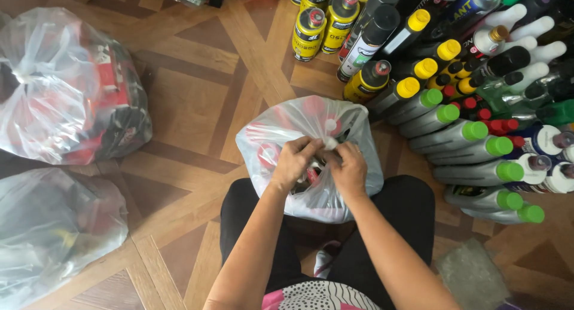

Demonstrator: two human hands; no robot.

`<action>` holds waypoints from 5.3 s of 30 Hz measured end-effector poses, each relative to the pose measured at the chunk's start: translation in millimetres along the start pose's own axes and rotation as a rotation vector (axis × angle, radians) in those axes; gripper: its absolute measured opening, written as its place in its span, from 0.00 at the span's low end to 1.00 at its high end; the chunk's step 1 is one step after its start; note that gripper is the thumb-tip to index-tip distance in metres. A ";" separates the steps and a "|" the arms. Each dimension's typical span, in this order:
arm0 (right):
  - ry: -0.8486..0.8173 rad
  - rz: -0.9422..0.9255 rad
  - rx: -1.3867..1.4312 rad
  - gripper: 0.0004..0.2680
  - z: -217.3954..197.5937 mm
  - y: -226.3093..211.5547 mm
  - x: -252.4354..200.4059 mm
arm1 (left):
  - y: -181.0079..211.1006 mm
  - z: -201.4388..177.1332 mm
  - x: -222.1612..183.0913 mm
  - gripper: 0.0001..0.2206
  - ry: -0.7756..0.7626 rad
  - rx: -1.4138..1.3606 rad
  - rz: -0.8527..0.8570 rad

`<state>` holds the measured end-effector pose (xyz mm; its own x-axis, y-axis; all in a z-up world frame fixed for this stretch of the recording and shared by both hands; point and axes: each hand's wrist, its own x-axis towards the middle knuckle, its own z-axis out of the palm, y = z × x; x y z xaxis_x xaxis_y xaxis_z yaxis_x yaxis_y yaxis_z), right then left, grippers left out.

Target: Organizing and sorting motorcycle maintenance supplies from a plastic bag

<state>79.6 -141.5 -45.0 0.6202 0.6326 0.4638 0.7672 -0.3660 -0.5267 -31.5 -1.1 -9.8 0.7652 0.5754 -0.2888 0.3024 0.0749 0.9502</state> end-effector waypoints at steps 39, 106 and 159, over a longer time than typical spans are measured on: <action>-0.746 -0.202 -0.705 0.12 13.9 -5.5 70.9 | -45.6 15.8 8.2 0.07 0.443 0.514 0.843; -0.511 -0.032 -0.020 0.06 -26.0 -25.0 63.5 | -75.2 16.1 56.9 0.08 0.035 0.790 0.393; -0.196 -0.179 -0.028 0.07 -7.2 16.7 -15.6 | -91.9 9.4 43.8 0.14 0.080 1.166 0.845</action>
<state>83.9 -162.4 -55.9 0.4330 0.8079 0.3997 0.8679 -0.2538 -0.4271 -20.5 9.6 -110.9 0.9251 0.1567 0.3458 0.0970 -0.9782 0.1837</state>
